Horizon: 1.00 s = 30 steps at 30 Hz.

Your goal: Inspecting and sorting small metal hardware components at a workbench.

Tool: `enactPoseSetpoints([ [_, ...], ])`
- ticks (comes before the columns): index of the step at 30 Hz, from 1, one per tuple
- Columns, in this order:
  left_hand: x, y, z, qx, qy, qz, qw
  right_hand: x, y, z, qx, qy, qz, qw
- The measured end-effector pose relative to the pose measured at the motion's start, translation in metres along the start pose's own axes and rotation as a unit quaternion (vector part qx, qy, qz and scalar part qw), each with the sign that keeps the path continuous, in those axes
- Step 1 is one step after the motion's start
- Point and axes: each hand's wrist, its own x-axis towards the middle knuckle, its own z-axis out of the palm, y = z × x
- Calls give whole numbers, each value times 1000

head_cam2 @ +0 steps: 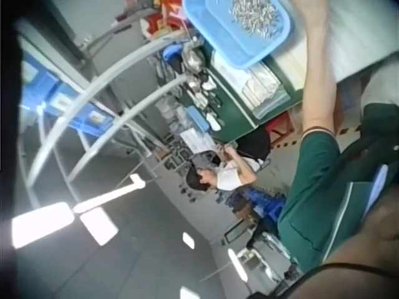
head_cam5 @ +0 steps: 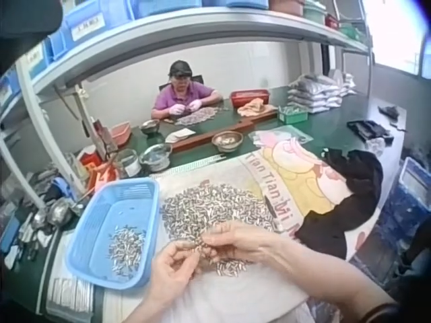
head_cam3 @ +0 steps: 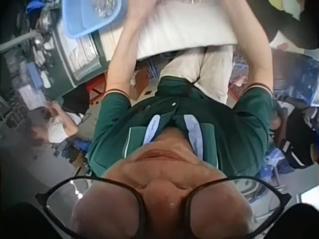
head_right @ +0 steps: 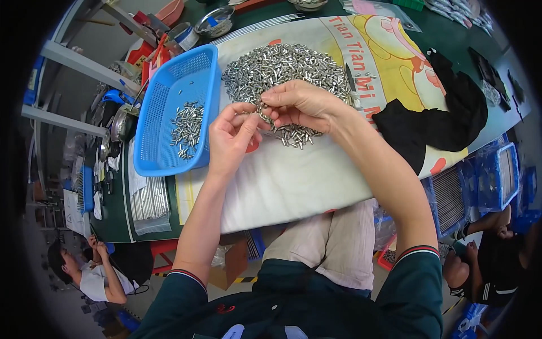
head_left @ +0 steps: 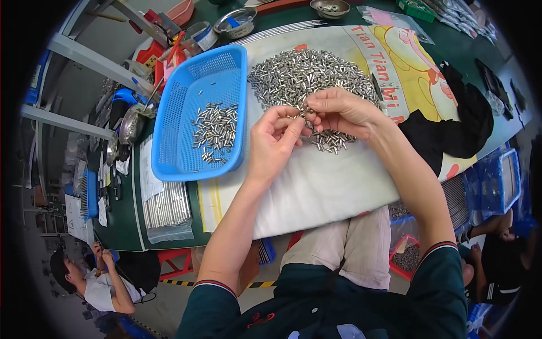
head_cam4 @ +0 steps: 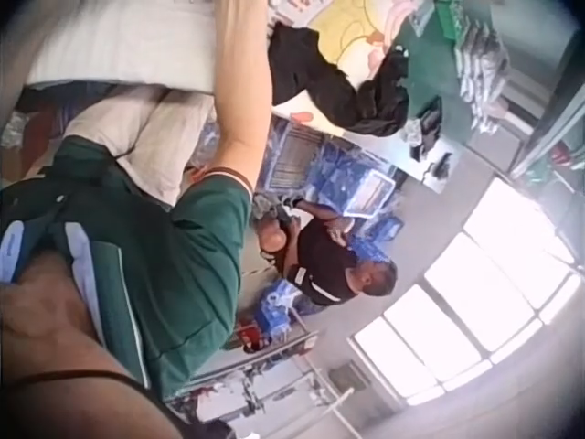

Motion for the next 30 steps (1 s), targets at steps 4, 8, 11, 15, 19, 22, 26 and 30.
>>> enactPoseSetpoints([
  [4, -1, -3, -2, 17, 59, 103, 993, 3, 8, 2, 98, -18, 52, 994],
  [8, 0, -6, -4, 17, 50, 59, 997, 5, 13, 2, 126, -29, 67, 989],
  [11, 0, -5, -4, 6, 53, 53, 997, 4, 13, 5, 137, -27, 71, 988],
  [15, 1, -8, -6, 7, 53, 76, 996, 7, 15, 6, 168, -36, 76, 982],
  [19, 3, -10, -6, 4, 48, 84, 995, 6, 17, 5, 172, -25, 77, 982],
  [22, 2, -8, -6, 7, 47, 79, 996, 8, 18, 4, 170, -30, 78, 982],
  [26, 2, -5, -7, 0, 53, 24, 998, 6, 16, 9, 128, 4, 55, 990],
  [30, 2, -5, -6, -4, 52, 29, 998, 4, 16, 12, 100, 25, 35, 994],
])
